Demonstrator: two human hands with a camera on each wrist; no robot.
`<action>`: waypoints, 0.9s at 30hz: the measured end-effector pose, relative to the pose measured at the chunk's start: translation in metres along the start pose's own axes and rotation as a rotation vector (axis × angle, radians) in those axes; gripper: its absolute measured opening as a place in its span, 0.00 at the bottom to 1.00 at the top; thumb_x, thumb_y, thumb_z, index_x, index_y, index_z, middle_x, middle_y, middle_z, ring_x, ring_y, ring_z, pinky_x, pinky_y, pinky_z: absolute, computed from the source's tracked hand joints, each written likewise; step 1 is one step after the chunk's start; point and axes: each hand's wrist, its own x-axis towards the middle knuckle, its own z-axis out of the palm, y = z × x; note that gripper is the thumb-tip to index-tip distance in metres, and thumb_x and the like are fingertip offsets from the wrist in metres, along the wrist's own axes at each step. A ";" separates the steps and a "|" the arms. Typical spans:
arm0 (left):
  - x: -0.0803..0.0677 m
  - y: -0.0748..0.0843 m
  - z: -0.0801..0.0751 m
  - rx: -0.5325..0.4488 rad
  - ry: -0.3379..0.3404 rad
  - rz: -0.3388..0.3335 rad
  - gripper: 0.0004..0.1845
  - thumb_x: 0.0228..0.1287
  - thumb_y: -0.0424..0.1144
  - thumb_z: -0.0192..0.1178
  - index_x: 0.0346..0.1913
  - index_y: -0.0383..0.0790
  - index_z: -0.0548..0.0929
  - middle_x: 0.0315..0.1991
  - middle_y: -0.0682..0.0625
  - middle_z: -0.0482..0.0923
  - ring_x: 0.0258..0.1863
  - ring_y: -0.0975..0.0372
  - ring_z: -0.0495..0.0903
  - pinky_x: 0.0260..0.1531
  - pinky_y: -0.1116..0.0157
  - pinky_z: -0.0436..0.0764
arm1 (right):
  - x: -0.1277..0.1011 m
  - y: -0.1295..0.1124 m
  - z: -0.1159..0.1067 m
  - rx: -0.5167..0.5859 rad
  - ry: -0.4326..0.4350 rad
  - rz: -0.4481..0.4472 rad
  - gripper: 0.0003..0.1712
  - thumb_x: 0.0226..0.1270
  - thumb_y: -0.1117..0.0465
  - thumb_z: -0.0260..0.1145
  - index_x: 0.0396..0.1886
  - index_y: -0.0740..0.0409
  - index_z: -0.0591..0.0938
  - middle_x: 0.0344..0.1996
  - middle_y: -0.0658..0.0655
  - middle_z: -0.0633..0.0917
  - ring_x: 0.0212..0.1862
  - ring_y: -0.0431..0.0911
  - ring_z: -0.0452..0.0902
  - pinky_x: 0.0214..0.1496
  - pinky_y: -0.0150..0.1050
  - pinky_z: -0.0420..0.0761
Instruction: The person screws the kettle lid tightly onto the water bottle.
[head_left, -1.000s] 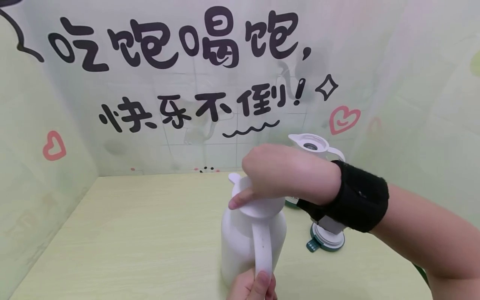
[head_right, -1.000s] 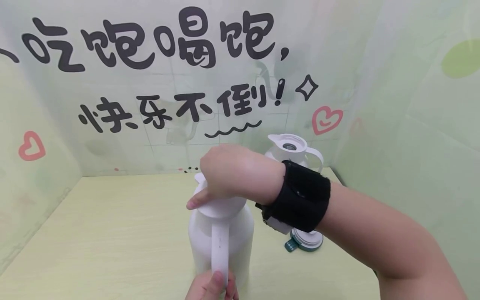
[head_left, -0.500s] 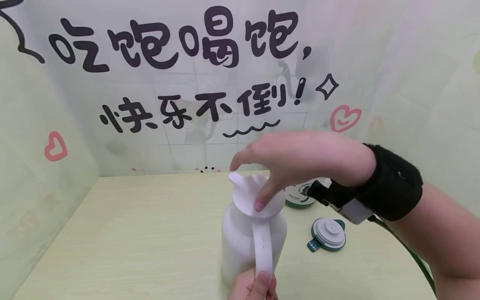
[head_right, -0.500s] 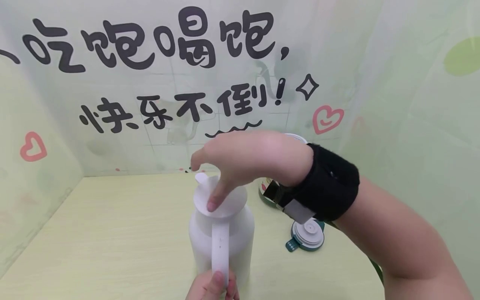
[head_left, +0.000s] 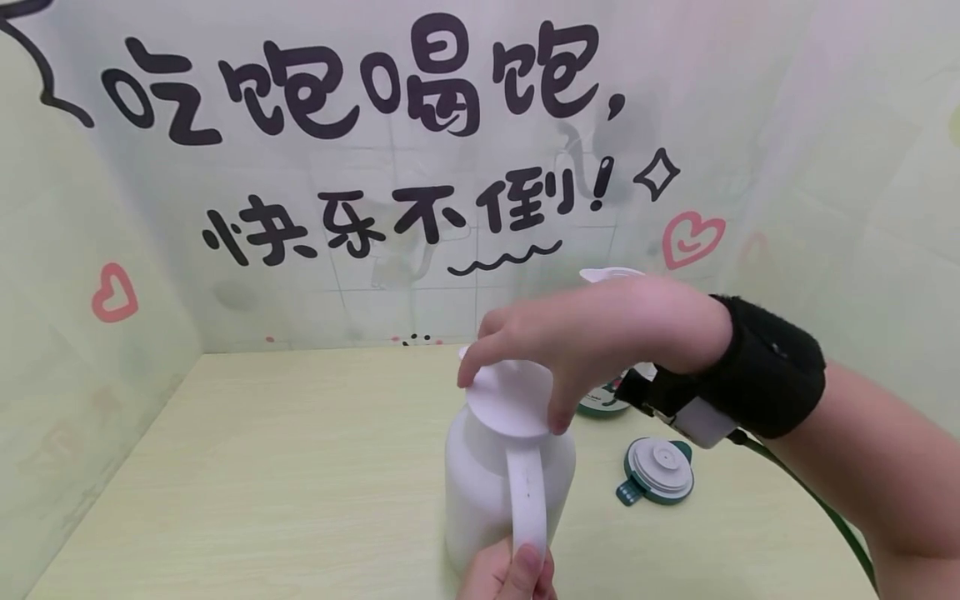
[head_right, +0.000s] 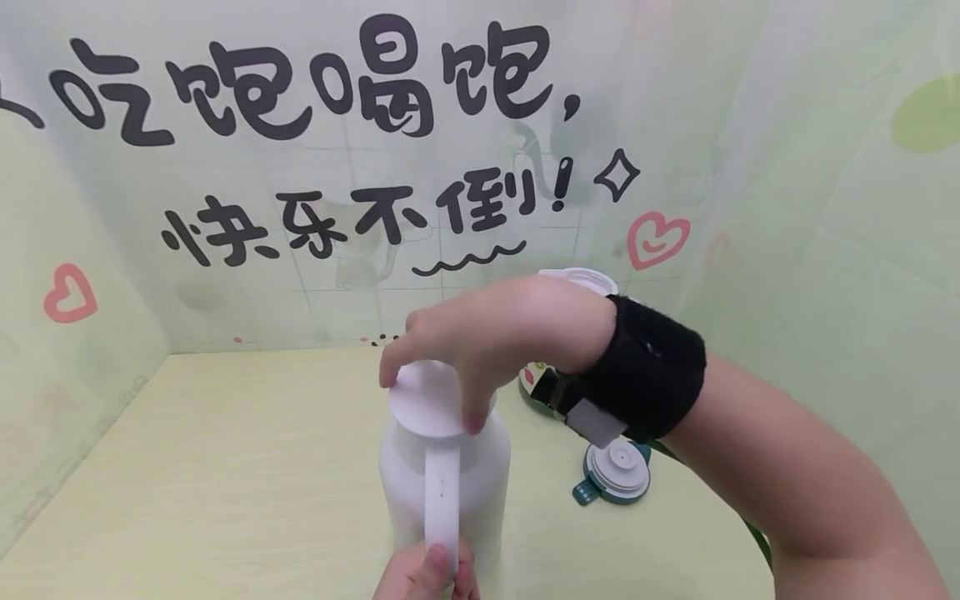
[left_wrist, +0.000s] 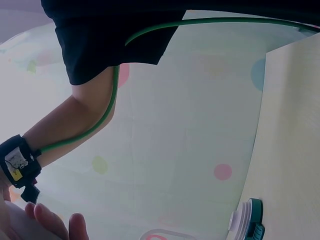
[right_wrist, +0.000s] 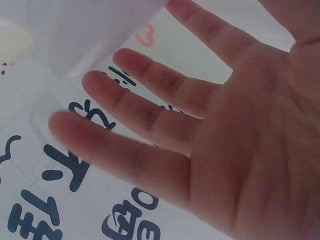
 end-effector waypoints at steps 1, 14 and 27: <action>0.000 0.000 0.000 -0.009 -0.003 -0.002 0.25 0.78 0.48 0.39 0.30 0.27 0.69 0.20 0.26 0.66 0.20 0.71 0.72 0.20 0.75 0.70 | 0.000 0.001 0.001 -0.001 0.001 -0.007 0.40 0.44 0.65 0.78 0.59 0.37 0.74 0.50 0.44 0.72 0.49 0.43 0.70 0.50 0.37 0.73; 0.000 0.000 0.001 -0.032 -0.012 -0.001 0.24 0.78 0.46 0.39 0.30 0.27 0.68 0.19 0.27 0.64 0.19 0.71 0.70 0.19 0.76 0.68 | 0.003 -0.002 0.002 -0.066 0.024 0.021 0.38 0.43 0.62 0.80 0.56 0.39 0.75 0.45 0.44 0.74 0.45 0.43 0.71 0.46 0.36 0.74; 0.001 -0.001 0.001 -0.013 0.011 -0.008 0.24 0.78 0.46 0.40 0.30 0.27 0.69 0.20 0.28 0.64 0.20 0.71 0.70 0.20 0.75 0.68 | 0.007 -0.006 0.004 -0.154 0.065 0.112 0.36 0.44 0.50 0.79 0.56 0.43 0.75 0.42 0.46 0.77 0.42 0.44 0.72 0.43 0.37 0.74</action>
